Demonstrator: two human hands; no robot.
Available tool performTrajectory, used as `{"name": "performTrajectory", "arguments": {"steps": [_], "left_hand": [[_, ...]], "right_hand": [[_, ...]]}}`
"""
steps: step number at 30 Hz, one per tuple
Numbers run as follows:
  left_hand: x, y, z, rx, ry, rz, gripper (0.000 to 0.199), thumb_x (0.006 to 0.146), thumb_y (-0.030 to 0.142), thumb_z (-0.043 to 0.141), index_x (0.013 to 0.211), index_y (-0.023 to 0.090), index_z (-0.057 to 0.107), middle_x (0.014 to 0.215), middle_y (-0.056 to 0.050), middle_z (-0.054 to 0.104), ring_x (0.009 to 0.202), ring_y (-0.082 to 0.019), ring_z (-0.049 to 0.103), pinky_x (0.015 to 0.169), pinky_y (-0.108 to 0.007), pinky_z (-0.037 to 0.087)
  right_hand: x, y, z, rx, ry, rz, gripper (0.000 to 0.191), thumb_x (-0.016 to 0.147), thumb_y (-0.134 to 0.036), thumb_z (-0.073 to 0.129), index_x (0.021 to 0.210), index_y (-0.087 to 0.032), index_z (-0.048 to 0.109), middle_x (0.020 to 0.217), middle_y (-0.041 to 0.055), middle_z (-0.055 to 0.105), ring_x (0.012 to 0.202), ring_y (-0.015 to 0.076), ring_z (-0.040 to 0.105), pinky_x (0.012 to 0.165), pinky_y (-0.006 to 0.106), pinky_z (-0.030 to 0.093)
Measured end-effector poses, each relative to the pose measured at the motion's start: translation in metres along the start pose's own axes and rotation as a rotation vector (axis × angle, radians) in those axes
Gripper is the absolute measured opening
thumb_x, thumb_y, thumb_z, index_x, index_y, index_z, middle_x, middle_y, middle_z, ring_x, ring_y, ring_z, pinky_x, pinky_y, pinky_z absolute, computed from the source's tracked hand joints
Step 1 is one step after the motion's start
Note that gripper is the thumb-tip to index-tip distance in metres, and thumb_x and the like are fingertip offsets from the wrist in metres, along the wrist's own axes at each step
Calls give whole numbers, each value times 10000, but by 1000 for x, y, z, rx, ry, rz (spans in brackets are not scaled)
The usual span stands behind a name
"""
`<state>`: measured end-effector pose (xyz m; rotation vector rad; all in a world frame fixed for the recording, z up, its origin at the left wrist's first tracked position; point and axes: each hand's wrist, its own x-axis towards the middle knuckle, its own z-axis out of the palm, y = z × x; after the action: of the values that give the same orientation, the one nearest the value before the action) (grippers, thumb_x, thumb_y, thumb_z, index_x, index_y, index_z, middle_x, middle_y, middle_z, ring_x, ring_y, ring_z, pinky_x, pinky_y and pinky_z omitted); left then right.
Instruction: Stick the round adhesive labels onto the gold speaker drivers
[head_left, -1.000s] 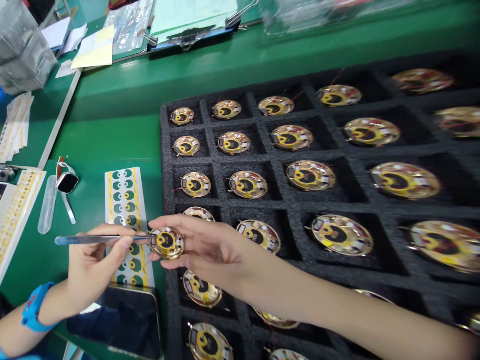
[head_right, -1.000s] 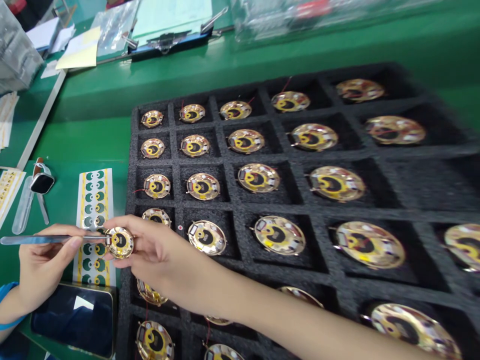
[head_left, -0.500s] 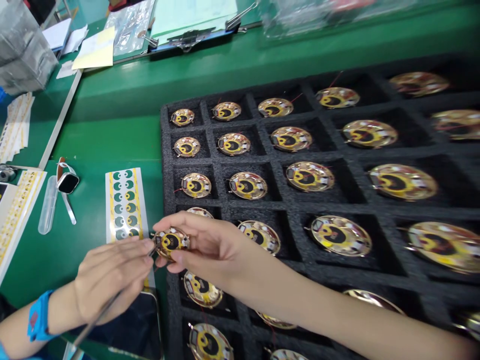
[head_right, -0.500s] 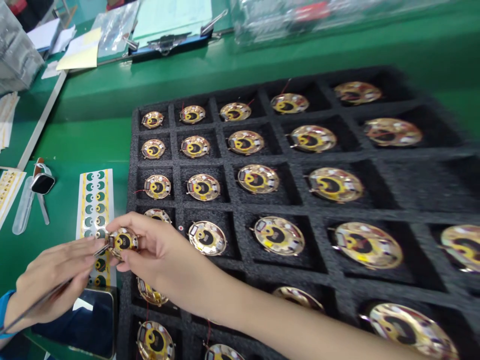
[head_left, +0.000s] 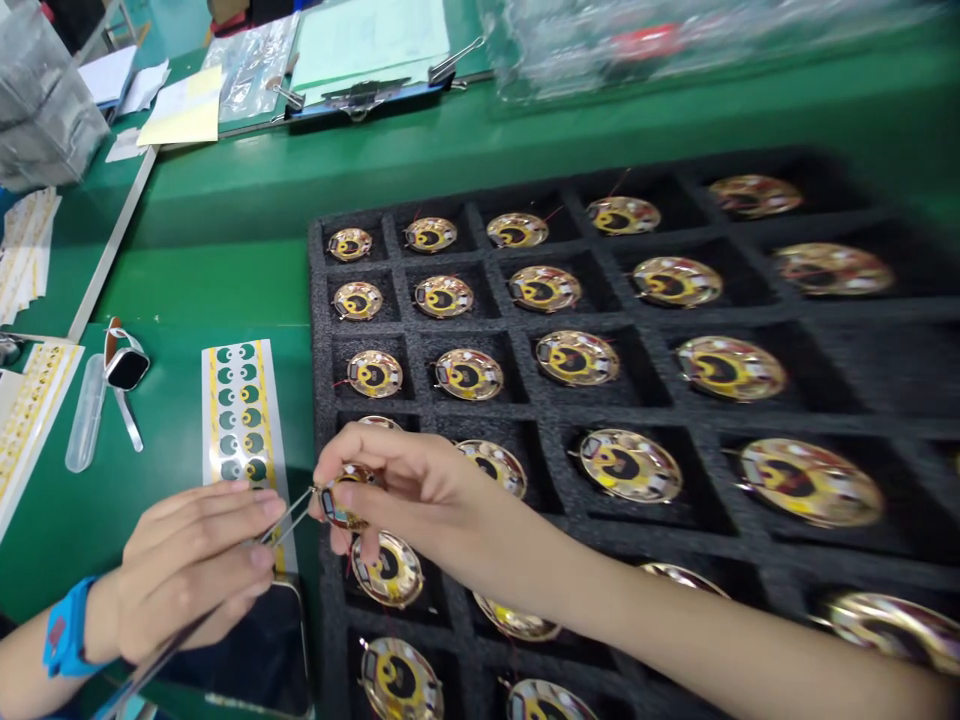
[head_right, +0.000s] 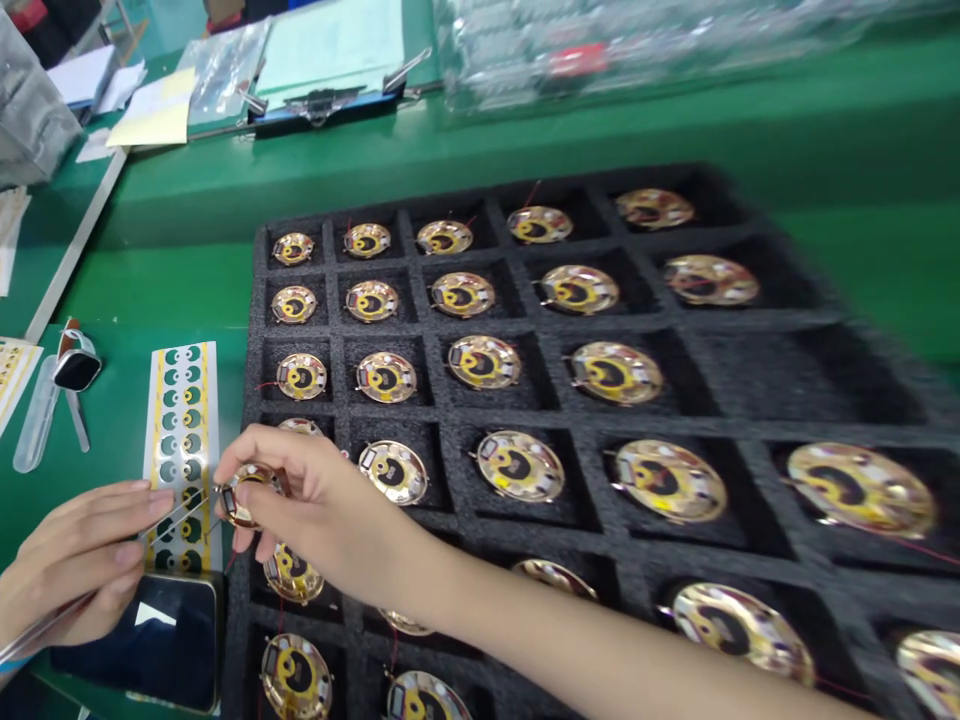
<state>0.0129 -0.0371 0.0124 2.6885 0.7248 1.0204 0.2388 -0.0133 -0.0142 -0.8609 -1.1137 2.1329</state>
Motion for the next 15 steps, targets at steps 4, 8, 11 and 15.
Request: {"name": "performTrajectory", "arguments": {"steps": [4, 8, 11, 15], "left_hand": [[3, -2, 5, -45, 67, -110, 78, 906, 111, 560, 950, 139, 619, 933, -102, 792, 922, -175, 759, 863, -297, 634], [3, -4, 7, -104, 138, -200, 118, 876, 96, 604, 974, 151, 638, 943, -100, 793, 925, -193, 760, 857, -297, 635], [1, -6, 9, -128, 185, -239, 174, 852, 71, 624, 996, 164, 655, 953, -86, 793, 922, -196, 760, 841, -307, 638], [-9, -9, 12, -145, 222, -310, 258, 817, 26, 644, 1031, 167, 674, 1003, -82, 785, 951, -200, 749, 861, -328, 623]], "right_hand": [[3, 0, -7, 86, -76, -9, 76, 898, -234, 575, 946, -176, 580, 831, -6, 644, 691, 92, 699, 597, 187, 576], [5, 0, -10, 127, -108, -17, 103, 910, -180, 537, 1003, -168, 580, 906, 8, 662, 757, 92, 718, 671, 201, 603], [4, 1, -11, 109, -118, -20, 109, 884, -141, 540, 983, -173, 571, 866, -8, 665, 736, 82, 719, 657, 185, 602], [5, 7, -11, 65, -112, -34, 180, 814, -96, 541, 966, -193, 546, 793, -34, 660, 692, 80, 719, 627, 180, 599]]}}
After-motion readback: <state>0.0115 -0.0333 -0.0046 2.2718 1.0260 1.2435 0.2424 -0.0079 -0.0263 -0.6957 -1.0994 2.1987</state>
